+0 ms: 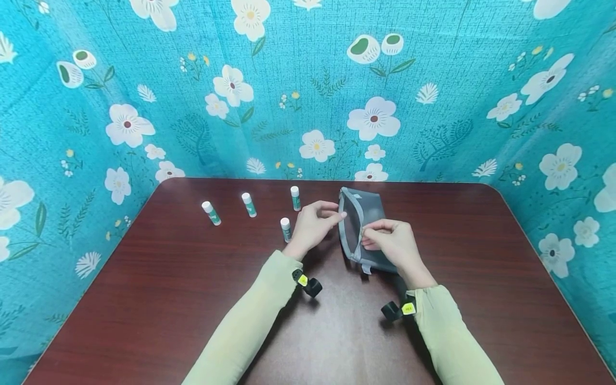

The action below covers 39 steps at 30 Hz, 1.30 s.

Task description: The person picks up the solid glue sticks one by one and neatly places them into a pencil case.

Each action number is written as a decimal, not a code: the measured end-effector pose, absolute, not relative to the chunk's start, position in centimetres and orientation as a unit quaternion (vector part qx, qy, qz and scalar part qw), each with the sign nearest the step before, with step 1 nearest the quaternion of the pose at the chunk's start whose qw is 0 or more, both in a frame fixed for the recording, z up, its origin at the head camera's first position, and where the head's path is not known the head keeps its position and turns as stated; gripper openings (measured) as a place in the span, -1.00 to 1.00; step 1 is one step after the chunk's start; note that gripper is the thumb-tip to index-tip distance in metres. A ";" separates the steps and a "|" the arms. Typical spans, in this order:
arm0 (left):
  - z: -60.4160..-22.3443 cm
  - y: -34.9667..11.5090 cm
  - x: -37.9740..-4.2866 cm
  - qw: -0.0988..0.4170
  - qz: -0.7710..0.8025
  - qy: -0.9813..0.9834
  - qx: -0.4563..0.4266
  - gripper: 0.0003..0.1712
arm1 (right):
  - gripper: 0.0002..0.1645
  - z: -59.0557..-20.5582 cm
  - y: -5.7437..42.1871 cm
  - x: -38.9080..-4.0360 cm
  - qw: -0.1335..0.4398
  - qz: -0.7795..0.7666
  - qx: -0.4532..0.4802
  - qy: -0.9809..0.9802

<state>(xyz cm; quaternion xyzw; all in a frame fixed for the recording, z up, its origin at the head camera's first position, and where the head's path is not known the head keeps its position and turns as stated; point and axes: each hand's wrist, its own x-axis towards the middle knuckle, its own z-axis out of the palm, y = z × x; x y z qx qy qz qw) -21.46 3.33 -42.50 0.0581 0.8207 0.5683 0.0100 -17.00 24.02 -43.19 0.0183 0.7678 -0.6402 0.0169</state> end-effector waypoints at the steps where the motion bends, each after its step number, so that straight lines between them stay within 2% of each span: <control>1: -42.4 3.3 -21.5 0.007 0.570 0.820 0.060 -0.51 | -0.61 -43.2 24.1 -17.0 0.017 -0.641 0.018 0.767; 9: -40.9 2.7 -21.2 -0.013 0.583 0.809 0.079 -0.58 | -0.61 -43.2 24.1 -17.0 0.016 -0.641 0.016 0.767; 17: -39.3 1.8 -21.1 -0.017 0.615 0.783 0.091 -0.59 | -0.60 -43.1 24.2 -16.9 0.013 -0.645 0.013 0.764; 39: -36.2 -2.0 -21.3 -0.080 0.641 0.756 0.111 -0.58 | -0.62 -42.9 24.3 -16.8 0.012 -0.651 0.002 0.759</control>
